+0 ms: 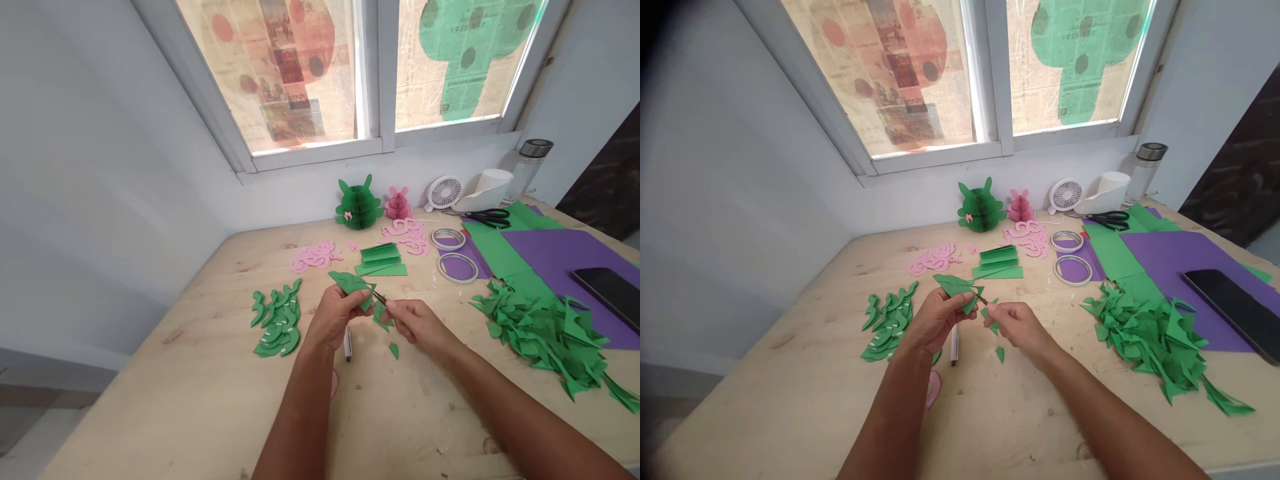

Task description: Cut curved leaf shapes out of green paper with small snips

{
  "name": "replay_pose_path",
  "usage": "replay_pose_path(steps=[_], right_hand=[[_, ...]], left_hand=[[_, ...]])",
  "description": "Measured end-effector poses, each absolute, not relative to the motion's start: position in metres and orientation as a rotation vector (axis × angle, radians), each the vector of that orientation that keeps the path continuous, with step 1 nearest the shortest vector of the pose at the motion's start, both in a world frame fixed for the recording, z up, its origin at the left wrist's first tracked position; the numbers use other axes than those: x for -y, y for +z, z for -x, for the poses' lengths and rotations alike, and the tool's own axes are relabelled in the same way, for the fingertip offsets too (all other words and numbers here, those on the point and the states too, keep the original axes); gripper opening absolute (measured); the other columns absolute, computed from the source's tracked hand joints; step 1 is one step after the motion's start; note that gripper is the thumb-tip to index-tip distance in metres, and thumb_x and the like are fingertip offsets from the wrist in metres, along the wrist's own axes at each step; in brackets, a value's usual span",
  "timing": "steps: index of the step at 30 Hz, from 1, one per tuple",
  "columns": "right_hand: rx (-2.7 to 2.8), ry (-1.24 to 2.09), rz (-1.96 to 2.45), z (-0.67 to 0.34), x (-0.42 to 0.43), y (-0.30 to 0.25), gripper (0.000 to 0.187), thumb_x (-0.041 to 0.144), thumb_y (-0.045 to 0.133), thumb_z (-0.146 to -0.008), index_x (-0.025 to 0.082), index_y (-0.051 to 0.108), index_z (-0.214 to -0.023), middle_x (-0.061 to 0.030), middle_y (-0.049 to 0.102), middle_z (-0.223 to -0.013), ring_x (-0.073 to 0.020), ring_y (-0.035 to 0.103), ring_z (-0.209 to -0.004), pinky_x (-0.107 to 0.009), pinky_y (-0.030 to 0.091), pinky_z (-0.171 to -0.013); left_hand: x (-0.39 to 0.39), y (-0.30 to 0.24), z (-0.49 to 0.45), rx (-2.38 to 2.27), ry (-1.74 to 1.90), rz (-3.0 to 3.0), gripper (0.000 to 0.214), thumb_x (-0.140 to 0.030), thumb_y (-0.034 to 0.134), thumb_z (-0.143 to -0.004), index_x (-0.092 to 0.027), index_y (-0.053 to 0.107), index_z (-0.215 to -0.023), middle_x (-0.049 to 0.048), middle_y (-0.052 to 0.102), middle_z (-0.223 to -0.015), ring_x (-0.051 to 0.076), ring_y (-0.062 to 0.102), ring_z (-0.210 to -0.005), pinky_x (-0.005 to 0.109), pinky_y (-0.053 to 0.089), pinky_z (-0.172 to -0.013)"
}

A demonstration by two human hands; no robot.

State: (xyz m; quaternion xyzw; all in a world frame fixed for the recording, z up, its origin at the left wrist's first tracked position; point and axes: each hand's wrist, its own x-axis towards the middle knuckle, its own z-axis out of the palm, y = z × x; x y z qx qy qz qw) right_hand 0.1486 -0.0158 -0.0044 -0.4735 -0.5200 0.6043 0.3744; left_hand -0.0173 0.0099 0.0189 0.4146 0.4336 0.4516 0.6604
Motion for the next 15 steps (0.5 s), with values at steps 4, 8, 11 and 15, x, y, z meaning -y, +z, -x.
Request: replay_pose_path(steps=[4,8,11,15], right_hand=[[1.487,1.517,1.254,-0.156,0.012,0.001,0.037,0.049,0.057,-0.075,0.014,0.061,-0.065,0.0074,0.026,-0.048,-0.0068,0.021,-0.044,-0.023,0.013,-0.042],[1.265,1.349,1.296,-0.158,0.008,0.003,0.032,0.047,0.063,-0.069,0.016,0.056,-0.064,0.0077,0.026,-0.05,-0.0063,0.017,-0.044,-0.024,0.012,-0.042],[1.12,1.301,1.231,-0.157,0.007,0.004,0.031,0.046,0.064,-0.068,0.015,0.06,-0.075,0.0076,0.029,-0.052,-0.0059,0.017,-0.044,-0.024,0.011,-0.042],[1.124,1.329,1.194,-0.154,0.009,0.005,0.033,0.042,0.066,-0.066,0.014,0.062,-0.084,0.007,0.034,-0.053,-0.0057,0.019,-0.044,-0.023,0.013,-0.042]], left_hand=[[-0.012,0.019,0.017,-1.022,1.085,-0.865,0.02,-0.028,0.075,-0.058,-0.012,0.064,-0.064,0.0017,0.06,-0.06,0.012,0.056,-0.056,0.027,0.047,-0.059],[-0.011,0.018,0.015,-1.029,1.098,-0.859,0.02,-0.027,0.075,-0.058,-0.013,0.064,-0.066,0.0014,0.06,-0.06,0.012,0.056,-0.055,0.027,0.047,-0.058],[-0.009,0.017,0.012,-0.975,1.024,-0.927,0.019,-0.027,0.074,-0.06,-0.012,0.065,-0.068,0.0019,0.06,-0.062,0.012,0.055,-0.056,0.027,0.046,-0.057],[-0.006,0.015,0.005,-0.914,0.892,-1.046,0.015,-0.026,0.071,-0.064,-0.012,0.065,-0.067,0.0019,0.059,-0.06,0.011,0.052,-0.055,0.025,0.043,-0.055]])
